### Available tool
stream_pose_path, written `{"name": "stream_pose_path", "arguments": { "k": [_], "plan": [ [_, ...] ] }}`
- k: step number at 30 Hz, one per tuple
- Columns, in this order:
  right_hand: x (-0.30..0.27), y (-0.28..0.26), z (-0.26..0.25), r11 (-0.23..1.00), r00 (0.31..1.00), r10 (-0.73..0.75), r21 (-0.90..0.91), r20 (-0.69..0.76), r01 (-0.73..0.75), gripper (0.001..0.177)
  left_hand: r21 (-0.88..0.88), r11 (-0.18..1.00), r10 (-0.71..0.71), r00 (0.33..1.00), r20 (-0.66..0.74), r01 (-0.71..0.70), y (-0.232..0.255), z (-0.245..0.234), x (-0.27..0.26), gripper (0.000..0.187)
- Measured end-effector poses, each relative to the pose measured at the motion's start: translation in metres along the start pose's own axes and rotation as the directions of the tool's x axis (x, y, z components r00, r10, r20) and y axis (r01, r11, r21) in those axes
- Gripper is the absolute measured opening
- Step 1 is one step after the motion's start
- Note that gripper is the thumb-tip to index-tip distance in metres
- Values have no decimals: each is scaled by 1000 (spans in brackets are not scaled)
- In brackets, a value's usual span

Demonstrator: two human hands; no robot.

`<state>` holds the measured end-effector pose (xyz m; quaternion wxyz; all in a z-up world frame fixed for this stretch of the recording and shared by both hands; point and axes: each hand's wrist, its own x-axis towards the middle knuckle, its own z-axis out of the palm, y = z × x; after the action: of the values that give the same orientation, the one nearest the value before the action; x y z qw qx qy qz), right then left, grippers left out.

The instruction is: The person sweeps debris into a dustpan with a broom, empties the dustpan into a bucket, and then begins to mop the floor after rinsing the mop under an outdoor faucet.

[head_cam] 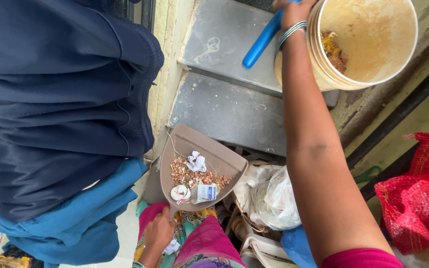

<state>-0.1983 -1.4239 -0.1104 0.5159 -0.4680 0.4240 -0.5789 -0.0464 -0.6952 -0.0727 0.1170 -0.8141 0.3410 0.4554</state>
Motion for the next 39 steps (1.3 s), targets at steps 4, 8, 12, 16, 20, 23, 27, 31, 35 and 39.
{"name": "stream_pose_path", "arguments": {
  "k": [4,8,12,16,20,23,27,31,35,39],
  "plan": [
    [-34,31,3,854,956,291,-439,-41,-279,67,-7,1000,-4,1000,11,4,-4,8,5,56],
    [-48,62,11,731,889,452,-543,-69,-414,64,0,1000,20,1000,-19,-20,-15,26,7,42],
    [-32,106,28,809,909,417,-454,-2,-372,70,-23,999,-39,998,53,40,-25,40,10,38],
    [-27,128,38,885,915,381,-341,136,-318,96,-34,999,-21,1000,21,22,-33,49,14,41],
    [-36,139,47,884,813,451,-312,368,-349,108,-51,997,-48,997,68,52,-32,49,20,43],
    [-50,147,43,759,737,578,-562,350,-328,114,-64,997,-37,999,32,39,-26,43,28,45],
    [-75,165,12,727,739,538,-667,405,-164,112,-35,999,27,1000,-8,-27,-16,30,45,45],
    [-107,182,-23,577,723,561,-817,405,9,107,-32,999,4,1000,-26,-5,-5,18,55,36],
    [-151,196,-46,530,669,578,-838,468,128,110,-7,1000,-2,1000,-16,2,-1,9,58,35],
    [-190,192,-61,512,630,615,-848,474,139,111,26,1000,9,1000,-12,-9,-2,1,67,36]
  ]
}}
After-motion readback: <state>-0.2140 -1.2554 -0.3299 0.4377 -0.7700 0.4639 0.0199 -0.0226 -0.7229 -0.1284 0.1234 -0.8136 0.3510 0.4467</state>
